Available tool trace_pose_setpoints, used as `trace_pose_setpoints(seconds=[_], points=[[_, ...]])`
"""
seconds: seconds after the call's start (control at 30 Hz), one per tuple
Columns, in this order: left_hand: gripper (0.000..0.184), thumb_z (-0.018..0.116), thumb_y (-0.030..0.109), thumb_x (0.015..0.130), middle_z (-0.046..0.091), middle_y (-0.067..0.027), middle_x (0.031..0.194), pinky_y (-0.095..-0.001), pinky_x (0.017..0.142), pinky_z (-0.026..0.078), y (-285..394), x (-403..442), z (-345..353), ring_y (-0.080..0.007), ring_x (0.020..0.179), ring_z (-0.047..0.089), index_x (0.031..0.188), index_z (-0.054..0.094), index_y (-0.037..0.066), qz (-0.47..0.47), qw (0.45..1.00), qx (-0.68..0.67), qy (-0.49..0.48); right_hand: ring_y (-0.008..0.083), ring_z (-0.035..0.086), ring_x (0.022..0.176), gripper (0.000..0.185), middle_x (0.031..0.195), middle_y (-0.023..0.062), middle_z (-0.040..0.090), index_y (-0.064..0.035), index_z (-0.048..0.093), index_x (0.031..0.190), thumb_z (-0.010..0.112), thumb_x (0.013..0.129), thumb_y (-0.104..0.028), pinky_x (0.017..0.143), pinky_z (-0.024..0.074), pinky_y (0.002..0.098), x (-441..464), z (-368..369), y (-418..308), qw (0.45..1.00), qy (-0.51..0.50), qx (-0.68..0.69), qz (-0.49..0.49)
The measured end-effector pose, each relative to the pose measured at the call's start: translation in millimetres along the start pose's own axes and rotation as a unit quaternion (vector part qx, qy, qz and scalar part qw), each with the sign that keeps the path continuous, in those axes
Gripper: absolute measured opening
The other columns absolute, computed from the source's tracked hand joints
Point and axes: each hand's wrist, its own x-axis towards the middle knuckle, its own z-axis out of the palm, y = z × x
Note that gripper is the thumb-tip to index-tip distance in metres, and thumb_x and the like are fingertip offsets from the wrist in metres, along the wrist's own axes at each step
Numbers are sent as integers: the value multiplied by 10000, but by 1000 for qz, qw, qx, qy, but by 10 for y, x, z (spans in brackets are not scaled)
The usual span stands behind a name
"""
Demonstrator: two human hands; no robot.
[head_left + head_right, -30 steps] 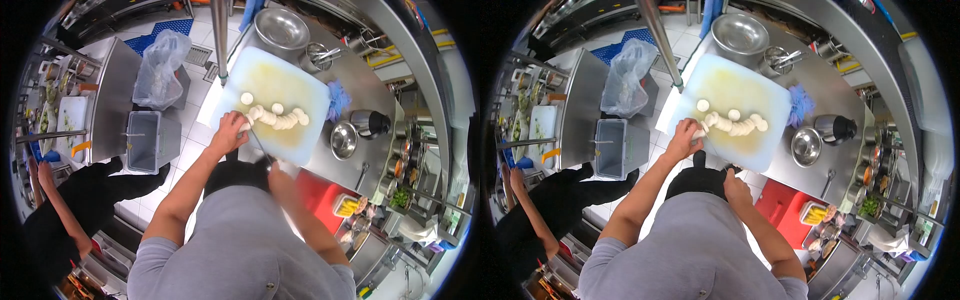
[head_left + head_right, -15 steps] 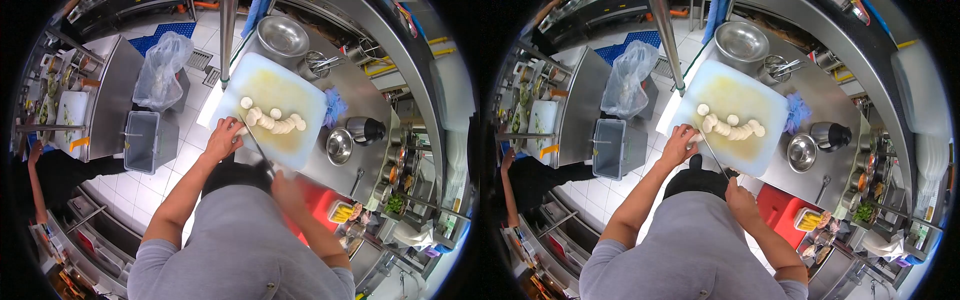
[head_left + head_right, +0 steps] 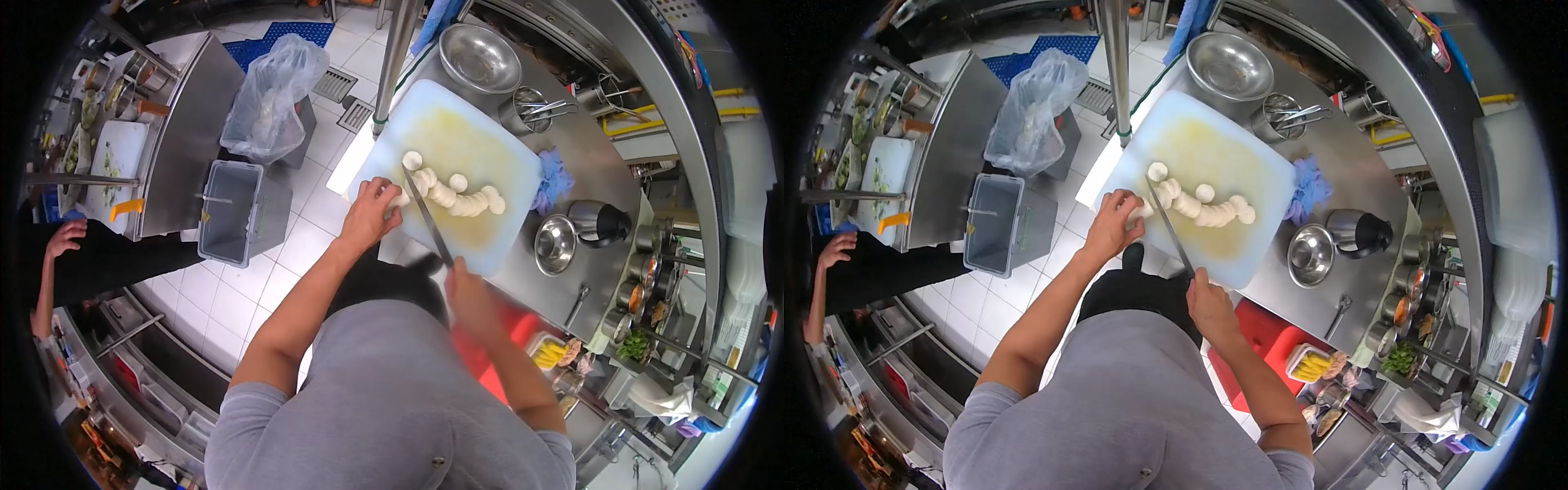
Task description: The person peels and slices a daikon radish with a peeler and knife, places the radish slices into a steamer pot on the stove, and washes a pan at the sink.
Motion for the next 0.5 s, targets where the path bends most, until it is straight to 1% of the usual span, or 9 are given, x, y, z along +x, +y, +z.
trace_pose_setpoints(seconds=[0.13,0.3,0.37,0.47,0.5], points=[[367,725,69,761,558,-124,1150,-447,901,495,-13,2,-8,-358,1033,535,1105,605,111,4,1000,3,0,503,646,705,192,756,287,649,-24,413,1068,468,1031,-204,629,510,599,-114,-61,-25,998,-27,-62,15],[371,729,66,754,564,-119,1144,-443,894,495,-44,7,-2,-357,1021,535,1102,607,109,14,1000,-9,3,491,654,698,184,758,278,650,-28,419,1056,476,1024,-200,603,521,581,-232,-2,-49,996,-52,-64,23],[389,718,62,763,560,-96,1163,-447,880,519,-47,11,-7,-329,1049,546,1132,605,115,10,1000,-5,-7,489,656,697,183,752,277,649,-28,422,1047,477,1022,-201,597,521,580,-218,77,-4,996,-54,-64,26],[388,711,63,767,561,-100,1162,-445,886,514,-40,8,-15,-336,1059,537,1134,597,113,22,1000,-15,-1,492,653,705,190,747,276,646,-20,439,1079,482,1018,-194,610,511,590,-152,358,166,998,-40,-49,28],[388,711,63,767,561,-100,1162,-445,886,514,-38,-14,-13,-336,1059,537,1134,597,113,21,1000,-15,-4,497,648,703,200,746,279,647,-15,445,1110,483,1019,-190,614,504,593,-43,529,292,999,-37,1,16]])
